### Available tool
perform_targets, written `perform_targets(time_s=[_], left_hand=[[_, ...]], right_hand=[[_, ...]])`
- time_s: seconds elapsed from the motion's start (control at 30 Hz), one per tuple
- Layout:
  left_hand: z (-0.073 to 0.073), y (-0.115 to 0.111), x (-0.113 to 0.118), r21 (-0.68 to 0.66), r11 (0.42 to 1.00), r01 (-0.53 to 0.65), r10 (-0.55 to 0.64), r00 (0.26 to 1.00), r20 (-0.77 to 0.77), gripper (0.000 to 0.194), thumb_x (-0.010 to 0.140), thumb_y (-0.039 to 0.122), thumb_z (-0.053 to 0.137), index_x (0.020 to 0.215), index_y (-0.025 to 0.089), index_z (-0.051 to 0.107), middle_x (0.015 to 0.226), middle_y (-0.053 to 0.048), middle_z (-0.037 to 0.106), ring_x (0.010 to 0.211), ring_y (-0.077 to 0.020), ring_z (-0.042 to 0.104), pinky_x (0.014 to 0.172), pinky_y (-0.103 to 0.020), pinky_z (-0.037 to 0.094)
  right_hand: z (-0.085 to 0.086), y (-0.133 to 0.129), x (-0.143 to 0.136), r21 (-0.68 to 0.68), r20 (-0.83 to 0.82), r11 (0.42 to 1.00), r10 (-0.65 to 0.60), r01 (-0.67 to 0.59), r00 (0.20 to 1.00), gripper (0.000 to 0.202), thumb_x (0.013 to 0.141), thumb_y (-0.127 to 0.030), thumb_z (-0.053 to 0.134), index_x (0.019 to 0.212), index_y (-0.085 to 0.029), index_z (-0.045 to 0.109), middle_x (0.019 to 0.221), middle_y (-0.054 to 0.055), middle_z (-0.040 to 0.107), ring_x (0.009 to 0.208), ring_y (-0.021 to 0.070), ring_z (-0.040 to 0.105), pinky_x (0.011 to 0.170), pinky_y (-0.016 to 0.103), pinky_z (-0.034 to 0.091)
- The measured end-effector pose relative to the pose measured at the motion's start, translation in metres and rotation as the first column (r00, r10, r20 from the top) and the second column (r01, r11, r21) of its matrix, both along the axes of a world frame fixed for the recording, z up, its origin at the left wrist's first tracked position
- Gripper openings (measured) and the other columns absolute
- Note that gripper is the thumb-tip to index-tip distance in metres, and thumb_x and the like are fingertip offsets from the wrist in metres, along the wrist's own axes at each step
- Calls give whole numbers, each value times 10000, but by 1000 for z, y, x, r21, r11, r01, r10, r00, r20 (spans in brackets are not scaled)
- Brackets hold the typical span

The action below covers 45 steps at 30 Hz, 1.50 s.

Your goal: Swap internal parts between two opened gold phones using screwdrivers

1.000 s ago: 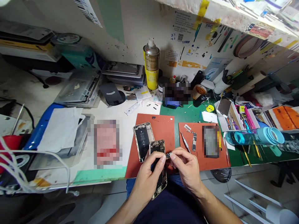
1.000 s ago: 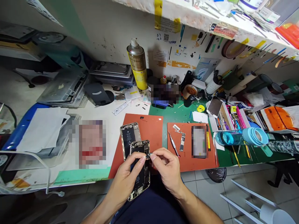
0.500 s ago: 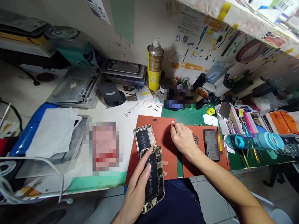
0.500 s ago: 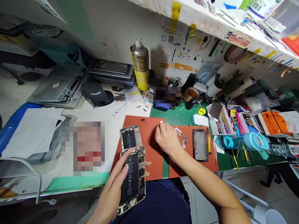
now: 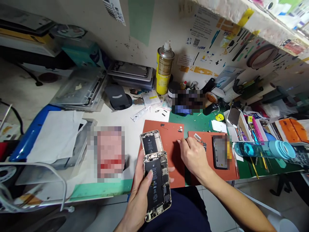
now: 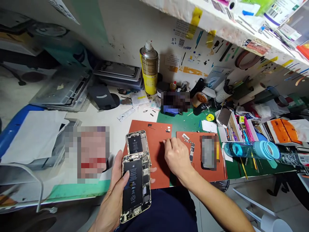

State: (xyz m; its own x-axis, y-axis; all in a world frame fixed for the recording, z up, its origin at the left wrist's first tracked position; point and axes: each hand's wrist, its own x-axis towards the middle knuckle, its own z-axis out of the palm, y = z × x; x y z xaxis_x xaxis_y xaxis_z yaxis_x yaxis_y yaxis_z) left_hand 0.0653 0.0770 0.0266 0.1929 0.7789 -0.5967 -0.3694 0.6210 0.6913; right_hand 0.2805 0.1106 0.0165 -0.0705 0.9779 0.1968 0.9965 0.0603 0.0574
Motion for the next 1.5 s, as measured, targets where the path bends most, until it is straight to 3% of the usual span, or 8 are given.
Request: perform_targets(time_s=[0.07, 0.17, 0.33, 0.43, 0.67, 0.87, 1.17, 1.5], left_hand=[[-3, 3, 0, -23, 1000, -6, 6, 1000, 15, 968, 976, 591, 735, 1763, 433, 195, 1570, -83, 665, 1200, -341, 795, 995, -462, 677], [-3, 5, 3, -19, 999, -28, 28, 1000, 8, 896, 991, 610, 700, 1752, 408, 273, 1586, -65, 654, 1291, -337, 754, 1077, -462, 641], [9, -1, 14, -139, 990, 33, -16, 993, 121, 870, 1005, 656, 665, 1743, 351, 319, 1366, -110, 789, 1133, -344, 817, 1030, -515, 655], [15, -6, 18, -122, 990, 66, -46, 986, 160, 841, 1026, 655, 635, 1745, 400, 282, 1343, -86, 801, 1096, -328, 828, 962, -488, 679], [15, -15, 26, -76, 995, 61, -47, 983, 178, 778, 1056, 606, 614, 1739, 401, 305, 1420, -76, 766, 1128, -325, 820, 996, -515, 671], [10, -21, 29, -56, 998, 41, -31, 985, 168, 893, 973, 566, 755, 1731, 375, 323, 1441, -98, 749, 1189, -346, 800, 1052, -517, 653], [12, -28, 35, -87, 995, 55, -41, 987, 157, 918, 952, 531, 767, 1724, 317, 320, 1280, -139, 816, 1106, -374, 822, 1004, -571, 663], [16, -28, 37, -122, 992, 28, -23, 999, 50, 977, 915, 531, 816, 1734, 337, 320, 1337, -110, 797, 1095, -355, 825, 973, -537, 683]], right_hand=[[12, -26, -6, -22, -348, 1000, -19, 12, 937, 405, 1173, -300, 488, 895, -179, 757, 767, 61, 653, 621, 170, 536, 608, 317, 373], [25, -66, -16, -238, -794, 971, -183, -19, 580, 430, 1170, -415, 512, 885, -208, 758, 733, 21, 663, 618, 152, 555, 620, 294, 402], [17, -112, -34, -494, -856, 840, -515, -224, -44, 513, 1123, -624, 532, 1019, -190, 783, 702, 7, 687, 617, 149, 605, 613, 267, 456], [6, -125, -41, -476, -814, 836, -536, -273, -222, 549, 1098, -664, 561, 1082, -167, 792, 681, 14, 707, 538, 122, 563, 571, 252, 432], [4, -135, -39, -423, -845, 874, -475, -238, -245, 535, 1110, -634, 564, 1047, -166, 815, 642, 16, 702, 523, 113, 545, 565, 245, 423], [4, -143, -35, -409, -860, 880, -460, -243, -221, 525, 1123, -619, 550, 1033, -175, 816, 659, 15, 702, 540, 112, 562, 584, 243, 436], [6, -149, -30, -414, -847, 879, -468, -238, -253, 520, 1073, -652, 620, 1170, -184, 824, 656, 9, 694, 537, 125, 582, 569, 245, 467], [12, -150, -27, -403, -858, 876, -462, -266, -222, 490, 1114, -603, 571, 1257, -203, 816, 689, -1, 696, 579, 141, 601, 626, 271, 474]])
